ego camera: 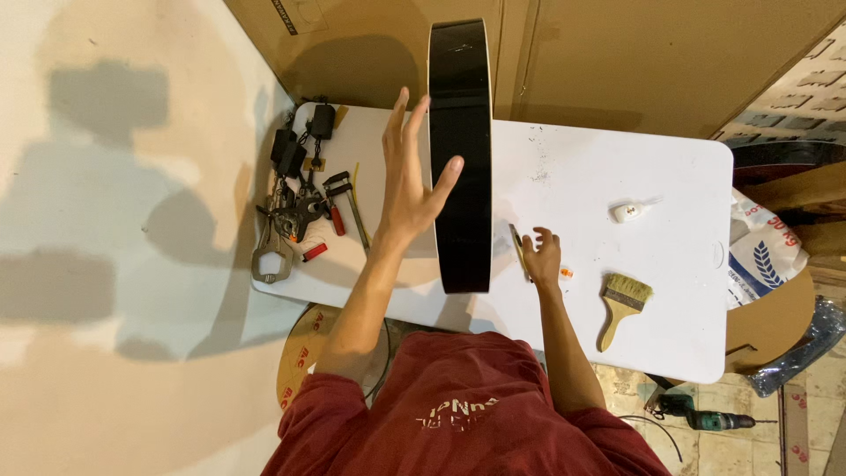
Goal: The person holds a curved wooden board with a black surface and applies glue along the edge using a small white bottle. They repeatedly squeeze glue onto the edge and spread it with their finger while keeping the board steady on a white table.
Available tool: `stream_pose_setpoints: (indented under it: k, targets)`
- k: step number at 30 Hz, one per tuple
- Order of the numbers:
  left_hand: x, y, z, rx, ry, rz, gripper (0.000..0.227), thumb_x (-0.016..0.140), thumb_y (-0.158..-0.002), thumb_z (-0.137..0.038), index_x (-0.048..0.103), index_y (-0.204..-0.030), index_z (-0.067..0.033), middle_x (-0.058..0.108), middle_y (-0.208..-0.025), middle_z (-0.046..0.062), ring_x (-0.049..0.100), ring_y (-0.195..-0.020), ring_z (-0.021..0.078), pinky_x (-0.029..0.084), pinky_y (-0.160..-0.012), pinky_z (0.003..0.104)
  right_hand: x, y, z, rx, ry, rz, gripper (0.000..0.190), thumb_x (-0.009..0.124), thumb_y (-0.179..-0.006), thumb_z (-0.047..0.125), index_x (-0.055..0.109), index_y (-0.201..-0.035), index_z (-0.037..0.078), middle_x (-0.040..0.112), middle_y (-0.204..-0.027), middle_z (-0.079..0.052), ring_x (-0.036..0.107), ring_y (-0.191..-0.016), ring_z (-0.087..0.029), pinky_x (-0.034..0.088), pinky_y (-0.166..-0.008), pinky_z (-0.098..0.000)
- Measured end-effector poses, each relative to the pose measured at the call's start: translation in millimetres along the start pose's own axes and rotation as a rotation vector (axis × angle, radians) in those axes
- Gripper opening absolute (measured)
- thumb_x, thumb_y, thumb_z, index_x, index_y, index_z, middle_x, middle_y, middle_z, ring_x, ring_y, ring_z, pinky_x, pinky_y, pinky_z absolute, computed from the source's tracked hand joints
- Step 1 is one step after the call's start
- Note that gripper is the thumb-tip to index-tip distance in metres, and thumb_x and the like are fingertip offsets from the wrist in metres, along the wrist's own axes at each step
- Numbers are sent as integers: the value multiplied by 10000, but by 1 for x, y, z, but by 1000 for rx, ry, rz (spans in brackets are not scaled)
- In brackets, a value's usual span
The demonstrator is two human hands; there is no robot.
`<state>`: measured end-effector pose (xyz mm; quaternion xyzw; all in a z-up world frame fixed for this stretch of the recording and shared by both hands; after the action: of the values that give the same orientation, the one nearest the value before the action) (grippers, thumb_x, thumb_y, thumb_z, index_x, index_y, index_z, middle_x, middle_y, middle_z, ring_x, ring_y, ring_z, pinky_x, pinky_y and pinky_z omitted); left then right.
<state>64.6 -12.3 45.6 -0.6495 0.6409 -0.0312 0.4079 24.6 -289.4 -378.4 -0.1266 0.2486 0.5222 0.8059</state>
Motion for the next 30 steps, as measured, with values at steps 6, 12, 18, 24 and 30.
stream_pose_setpoints:
  k: [6, 12, 18, 24, 30]
  targets:
    - [47, 101, 84, -245, 585, 7, 1162, 628, -861, -781, 46, -1696, -219, 64, -1747, 92, 6, -1593, 311, 192, -1207, 616, -64, 75, 231, -501, -722, 183, 759, 480, -1008, 554, 420, -1487, -32, 420, -1519, -273, 344, -1471, -413, 274, -1206, -544]
    - [109, 115, 103, -118, 1079, 25, 790, 335, -1051, -535, 49, -1666, -130, 191, -1712, 162, 162, -1587, 245, 155, -1279, 488, -50, 66, 306, -834, -895, 216, 735, 349, -1058, 612, 320, -1582, 97, 150, -1697, -179, 106, -1587, -338, 165, -1261, -508]
    - [83, 104, 100, -269, 791, 60, 761, 318, -1080, -575, 107, -1683, -160, 111, -1746, 107, 43, -1603, 292, 19, -1286, 514, -44, 67, 322, -721, -917, 189, 764, 415, -1032, 584, 328, -1574, 51, 292, -1643, -170, 227, -1549, -302, 213, -1253, -528]
    - [29, 37, 47, -40, 329, 52, 1075, 689, -878, -628, 126, -1676, -181, 7, -1709, 218, -46, -1554, 498, -19, -1218, 694, -52, 31, 321, -475, -809, 217, 723, 608, -915, 408, 411, -1498, 28, 414, -1490, -229, 347, -1440, -433, 307, -1142, -711]
    - [20, -86, 18, 328, -189, 192, 645, 639, -1004, -495, 517, -1578, -228, 147, -1731, 52, 22, -1618, 319, 133, -1273, 655, -71, 11, 386, -392, -659, 263, 680, 561, -1029, 300, 304, -1635, 128, 291, -1623, -260, 248, -1516, -486, 309, -1170, -698]
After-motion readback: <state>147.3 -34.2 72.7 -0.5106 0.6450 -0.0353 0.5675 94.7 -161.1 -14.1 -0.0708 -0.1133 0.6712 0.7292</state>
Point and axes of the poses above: each hand's wrist, its own y-axis away from the middle knuckle, its own x-axis out of the palm, z = x × y, the point moved 8 cm from there along -y, towards the middle knuckle
